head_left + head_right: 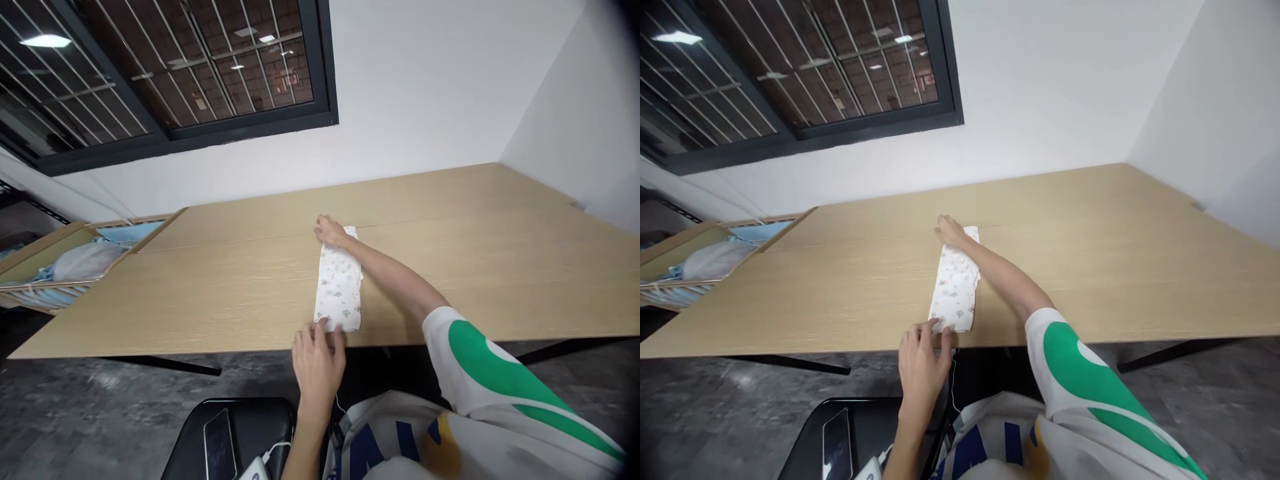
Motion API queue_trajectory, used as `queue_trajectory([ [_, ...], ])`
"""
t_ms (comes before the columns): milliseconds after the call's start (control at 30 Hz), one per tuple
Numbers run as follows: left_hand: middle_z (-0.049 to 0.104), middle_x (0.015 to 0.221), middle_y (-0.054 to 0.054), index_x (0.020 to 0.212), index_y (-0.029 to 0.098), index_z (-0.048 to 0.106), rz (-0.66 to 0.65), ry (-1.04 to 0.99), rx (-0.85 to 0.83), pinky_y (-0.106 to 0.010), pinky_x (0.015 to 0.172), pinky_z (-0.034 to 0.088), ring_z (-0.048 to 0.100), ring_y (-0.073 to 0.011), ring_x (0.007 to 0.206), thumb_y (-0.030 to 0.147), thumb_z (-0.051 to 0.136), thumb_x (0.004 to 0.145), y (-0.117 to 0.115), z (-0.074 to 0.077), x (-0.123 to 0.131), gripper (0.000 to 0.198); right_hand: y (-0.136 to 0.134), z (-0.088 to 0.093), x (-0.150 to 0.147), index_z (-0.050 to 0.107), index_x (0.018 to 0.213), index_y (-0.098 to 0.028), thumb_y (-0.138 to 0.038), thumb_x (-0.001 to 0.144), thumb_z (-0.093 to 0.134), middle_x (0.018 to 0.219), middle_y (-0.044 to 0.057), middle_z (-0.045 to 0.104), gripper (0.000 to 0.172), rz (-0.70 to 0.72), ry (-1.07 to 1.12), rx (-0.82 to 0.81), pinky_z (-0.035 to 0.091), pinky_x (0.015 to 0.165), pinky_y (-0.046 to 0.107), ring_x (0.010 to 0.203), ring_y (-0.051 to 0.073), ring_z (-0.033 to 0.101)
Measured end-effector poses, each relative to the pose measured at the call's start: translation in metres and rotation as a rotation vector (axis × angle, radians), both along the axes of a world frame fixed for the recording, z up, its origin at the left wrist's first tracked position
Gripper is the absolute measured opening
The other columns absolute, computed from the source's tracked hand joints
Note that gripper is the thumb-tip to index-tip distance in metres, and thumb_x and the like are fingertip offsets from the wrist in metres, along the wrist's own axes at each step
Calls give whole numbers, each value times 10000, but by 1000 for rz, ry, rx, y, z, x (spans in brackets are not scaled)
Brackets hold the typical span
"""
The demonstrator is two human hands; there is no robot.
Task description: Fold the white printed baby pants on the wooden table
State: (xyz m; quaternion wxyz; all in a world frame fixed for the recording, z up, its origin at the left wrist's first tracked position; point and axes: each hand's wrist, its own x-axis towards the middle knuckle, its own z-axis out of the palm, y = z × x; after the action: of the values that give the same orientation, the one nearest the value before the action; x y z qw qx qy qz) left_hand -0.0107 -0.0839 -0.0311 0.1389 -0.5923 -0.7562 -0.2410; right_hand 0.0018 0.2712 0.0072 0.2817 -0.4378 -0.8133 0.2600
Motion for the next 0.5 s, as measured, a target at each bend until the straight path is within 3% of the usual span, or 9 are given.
queue_trajectory([
  [167,526,1544,-191,1525,167,505,-148,93,-23,-457,1033,453,504,-352,1402,354,531,1033,-9,-21,28,527,-86,0,25,413,1576,-211,-550,1050,484,1666,148,395,630,588,-72,198,347,1230,503,1518,321,396],
  [233,486,1588,-193,1545,179,491,-136,112,-43,-497,1074,432,442,-377,1464,366,526,1033,-11,-28,33,546,-130,-7,42,342,1637,-262,-577,1066,442,1738,96,259,659,800,-100,215,293,1266,500,1572,297,310],
  [300,566,1504,-209,1479,177,571,-119,124,-75,-521,1058,446,490,-394,1417,381,532,1026,-12,-32,34,498,-165,-16,57,339,1650,-253,-531,1084,434,1746,87,225,638,964,-78,257,246,1295,447,1597,253,258],
  [400,679,1299,-228,1306,150,694,-129,126,-131,-548,1037,473,571,-409,1318,390,550,1013,-14,-32,31,406,-191,-32,73,382,1637,-198,-450,1101,431,1730,110,251,595,1087,-95,311,207,1311,397,1610,220,210],
  [500,646,1367,-245,1323,166,689,-164,110,-156,-566,1042,485,548,-428,1366,371,558,1013,-14,-29,28,393,-183,-46,79,425,1617,-199,-414,1097,459,1706,110,314,564,1061,-168,332,196,1314,423,1609,228,211],
])
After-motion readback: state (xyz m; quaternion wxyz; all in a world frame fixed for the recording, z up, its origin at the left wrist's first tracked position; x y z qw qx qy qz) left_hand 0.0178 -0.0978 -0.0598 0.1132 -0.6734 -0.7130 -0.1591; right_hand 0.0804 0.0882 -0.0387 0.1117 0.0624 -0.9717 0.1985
